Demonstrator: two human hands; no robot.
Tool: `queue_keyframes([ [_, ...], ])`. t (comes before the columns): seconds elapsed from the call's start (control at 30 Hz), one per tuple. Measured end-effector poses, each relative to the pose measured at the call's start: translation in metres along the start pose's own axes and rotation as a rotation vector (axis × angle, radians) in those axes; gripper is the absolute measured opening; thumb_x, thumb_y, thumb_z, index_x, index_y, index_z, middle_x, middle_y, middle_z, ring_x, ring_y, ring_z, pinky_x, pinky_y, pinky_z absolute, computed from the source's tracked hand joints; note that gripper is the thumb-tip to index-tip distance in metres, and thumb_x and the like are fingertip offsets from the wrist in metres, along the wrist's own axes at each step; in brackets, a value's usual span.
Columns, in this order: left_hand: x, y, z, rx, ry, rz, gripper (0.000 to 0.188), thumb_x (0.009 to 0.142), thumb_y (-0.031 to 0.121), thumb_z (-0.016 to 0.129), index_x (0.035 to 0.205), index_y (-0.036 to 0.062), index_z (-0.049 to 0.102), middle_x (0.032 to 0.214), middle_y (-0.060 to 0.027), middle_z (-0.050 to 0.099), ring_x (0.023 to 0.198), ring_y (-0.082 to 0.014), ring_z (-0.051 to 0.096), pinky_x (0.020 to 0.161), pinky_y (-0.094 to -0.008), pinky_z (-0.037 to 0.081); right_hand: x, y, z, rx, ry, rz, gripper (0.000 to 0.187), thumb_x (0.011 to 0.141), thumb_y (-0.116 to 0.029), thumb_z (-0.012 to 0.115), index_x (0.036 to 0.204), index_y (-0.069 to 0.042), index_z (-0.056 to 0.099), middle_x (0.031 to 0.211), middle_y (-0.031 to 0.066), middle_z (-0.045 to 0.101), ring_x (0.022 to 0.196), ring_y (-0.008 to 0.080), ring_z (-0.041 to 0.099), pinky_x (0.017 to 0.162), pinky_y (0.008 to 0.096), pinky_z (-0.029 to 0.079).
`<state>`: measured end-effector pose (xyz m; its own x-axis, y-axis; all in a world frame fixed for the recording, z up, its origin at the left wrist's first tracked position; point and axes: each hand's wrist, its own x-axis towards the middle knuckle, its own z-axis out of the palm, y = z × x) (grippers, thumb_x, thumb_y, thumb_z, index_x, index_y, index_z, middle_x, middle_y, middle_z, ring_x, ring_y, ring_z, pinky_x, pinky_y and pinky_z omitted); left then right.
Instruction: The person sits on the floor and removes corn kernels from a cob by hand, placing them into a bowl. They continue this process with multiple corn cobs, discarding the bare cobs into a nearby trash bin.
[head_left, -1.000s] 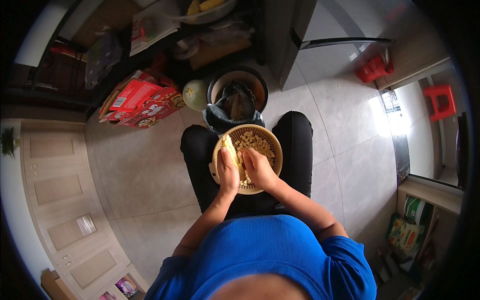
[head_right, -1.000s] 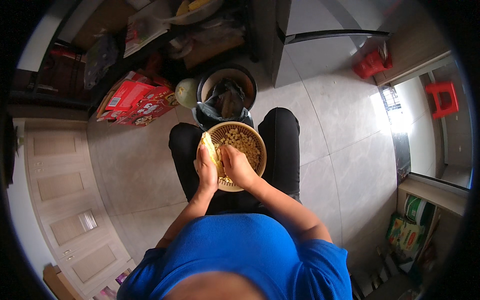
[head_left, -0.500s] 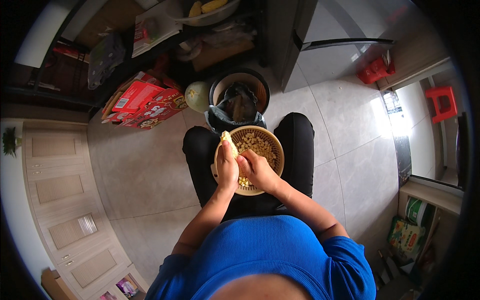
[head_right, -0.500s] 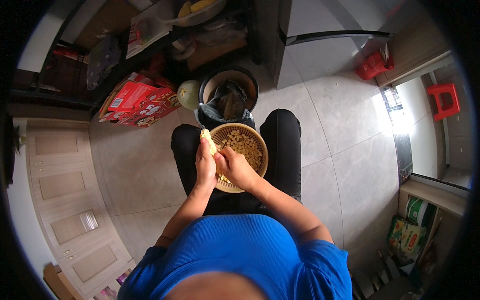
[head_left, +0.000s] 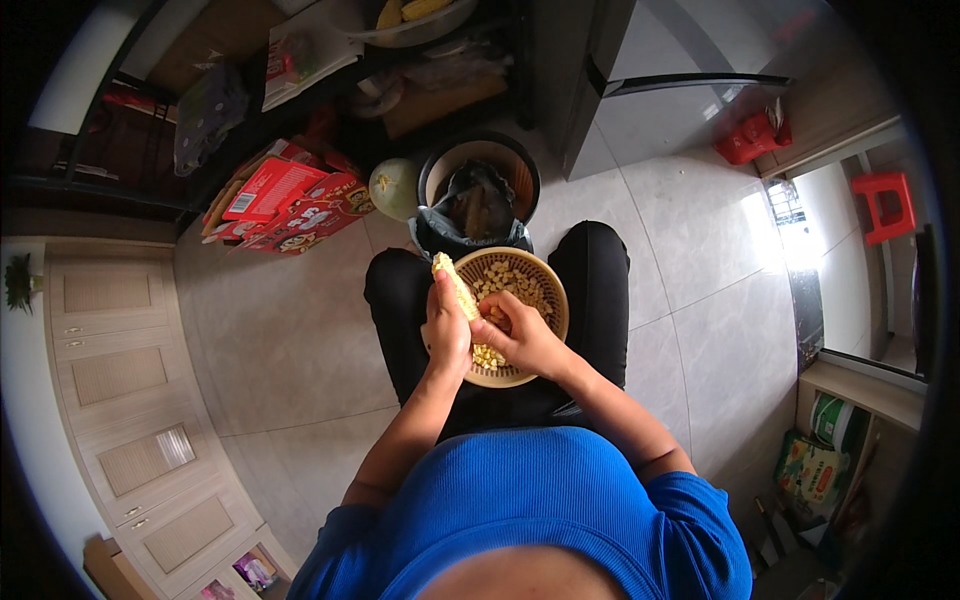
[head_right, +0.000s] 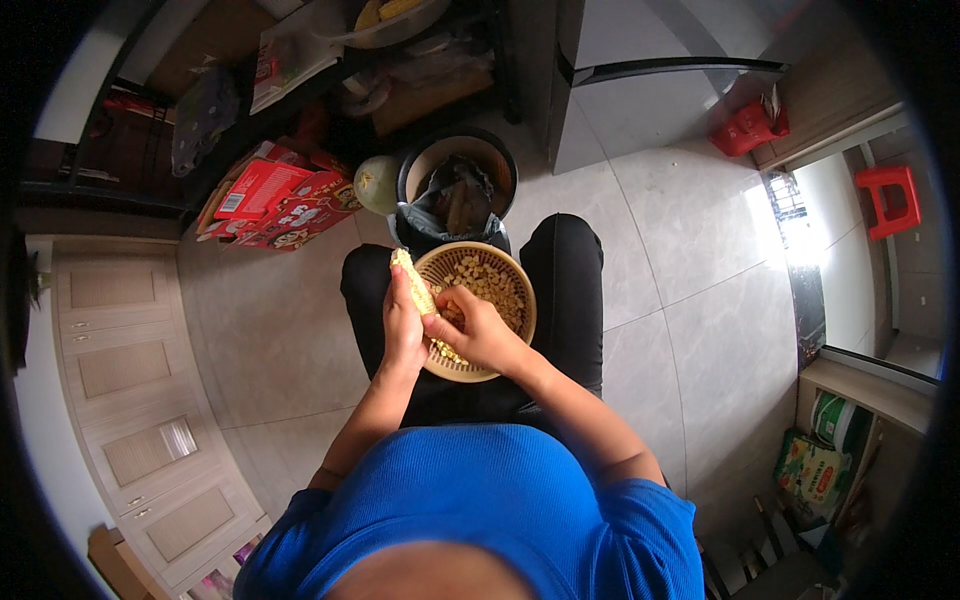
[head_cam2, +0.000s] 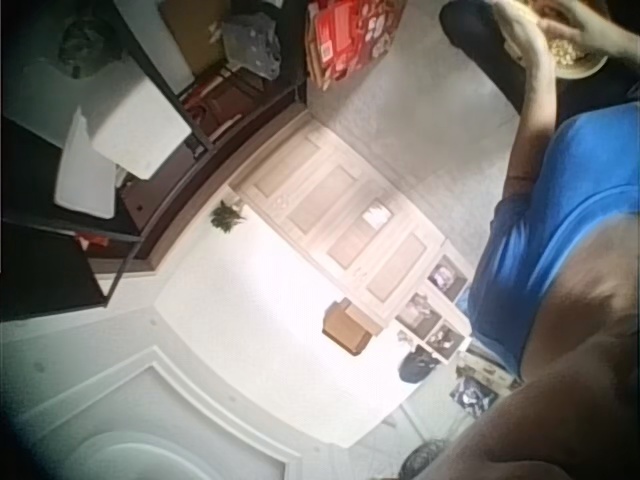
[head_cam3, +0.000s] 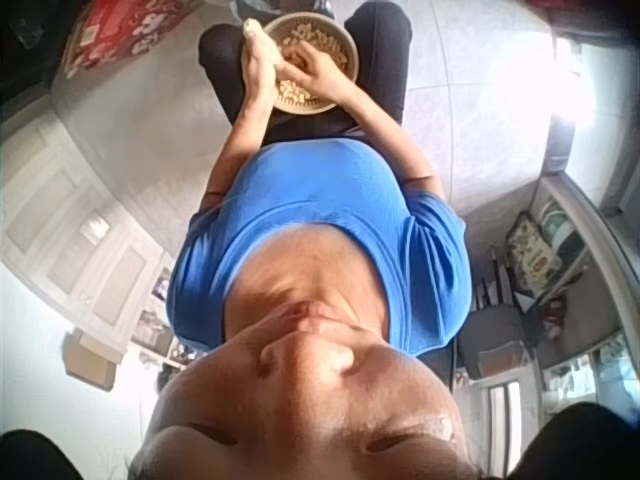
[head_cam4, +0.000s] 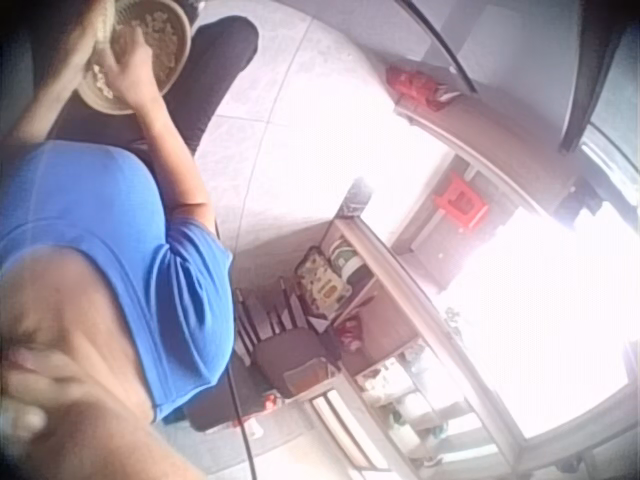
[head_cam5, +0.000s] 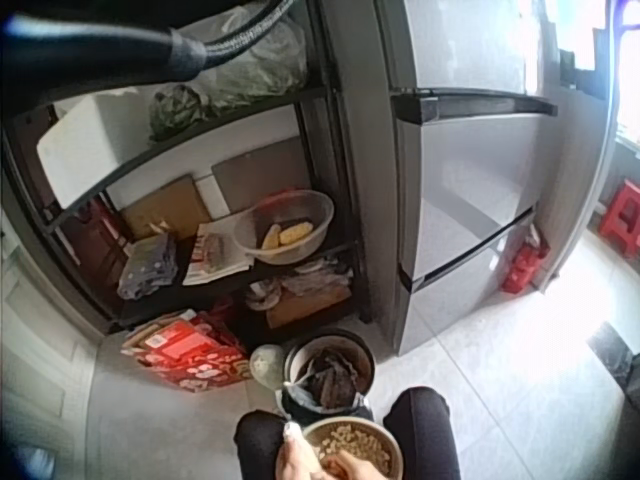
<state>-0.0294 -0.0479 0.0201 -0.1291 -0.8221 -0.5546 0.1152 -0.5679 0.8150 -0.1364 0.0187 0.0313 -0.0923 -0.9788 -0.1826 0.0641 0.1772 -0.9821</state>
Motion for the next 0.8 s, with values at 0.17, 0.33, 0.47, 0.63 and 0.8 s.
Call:
queue_keyframes([
  [0.17, 0.0, 0.002, 0.005, -0.038, -0.017, -0.039, 0.052, 0.094, 0.044, 0.032, 0.119, -0.0006, 0.044, 0.103, -0.0083, 0.053, 0.091, -0.0145, 0.052, 0.078, -0.0266, 0.044, 0.0, 0.008, 0.007, -0.164, 0.113, -0.166, 0.019, 0.089, -0.017, 0.054, 0.092, 0.001, 0.052, 0.071, 0.0121, 0.057, 0.065, 0.0152, 0.056, 0.059, 0.0301, 0.045],
  [0.33, 0.004, 0.004, 0.006, 0.016, -0.043, 0.006, 0.053, 0.094, 0.045, 0.032, 0.116, -0.0015, 0.045, 0.098, -0.0077, 0.054, 0.087, -0.0136, 0.053, 0.074, -0.0262, 0.044, 0.002, 0.016, 0.005, 0.02, 0.141, 0.02, 0.02, 0.091, -0.018, 0.051, 0.093, 0.001, 0.054, 0.073, 0.0056, 0.056, 0.065, 0.0093, 0.051, 0.057, 0.026, 0.043],
  [0.47, 0.002, 0.007, 0.006, 0.065, 0.014, 0.071, 0.054, 0.094, 0.045, 0.031, 0.118, -0.002, 0.043, 0.103, -0.0088, 0.052, 0.089, -0.0148, 0.052, 0.077, -0.0265, 0.043, -0.003, -0.014, 0.001, -0.035, 0.014, 0.026, 0.021, 0.091, -0.02, 0.052, 0.096, 0.001, 0.055, 0.075, 0.0056, 0.056, 0.067, 0.0089, 0.051, 0.059, 0.0247, 0.042],
  [0.63, 0.003, 0.003, 0.007, 0.124, 0.037, 0.058, 0.054, 0.094, 0.045, 0.031, 0.118, -0.0018, 0.043, 0.103, -0.0085, 0.053, 0.091, -0.0148, 0.052, 0.078, -0.0275, 0.043, -0.004, -0.001, 0.01, -0.3, 0.094, -0.157, 0.013, 0.086, -0.006, 0.049, 0.095, 0.002, 0.054, 0.081, 0.0208, 0.058, 0.075, 0.0361, 0.058, 0.066, 0.0361, 0.046],
  [0.8, 0.008, 0.004, 0.004, 0.041, 0.009, -0.014, 0.053, 0.094, 0.045, 0.031, 0.118, -0.0014, 0.044, 0.104, -0.0085, 0.054, 0.092, -0.0152, 0.052, 0.08, -0.0272, 0.043, -0.003, 0.006, 0.008, -0.16, 0.1, -0.037, 0.016, 0.09, -0.01, 0.045, 0.098, 0.002, 0.054, 0.078, 0.0143, 0.058, 0.073, 0.0237, 0.058, 0.067, 0.0311, 0.045],
])
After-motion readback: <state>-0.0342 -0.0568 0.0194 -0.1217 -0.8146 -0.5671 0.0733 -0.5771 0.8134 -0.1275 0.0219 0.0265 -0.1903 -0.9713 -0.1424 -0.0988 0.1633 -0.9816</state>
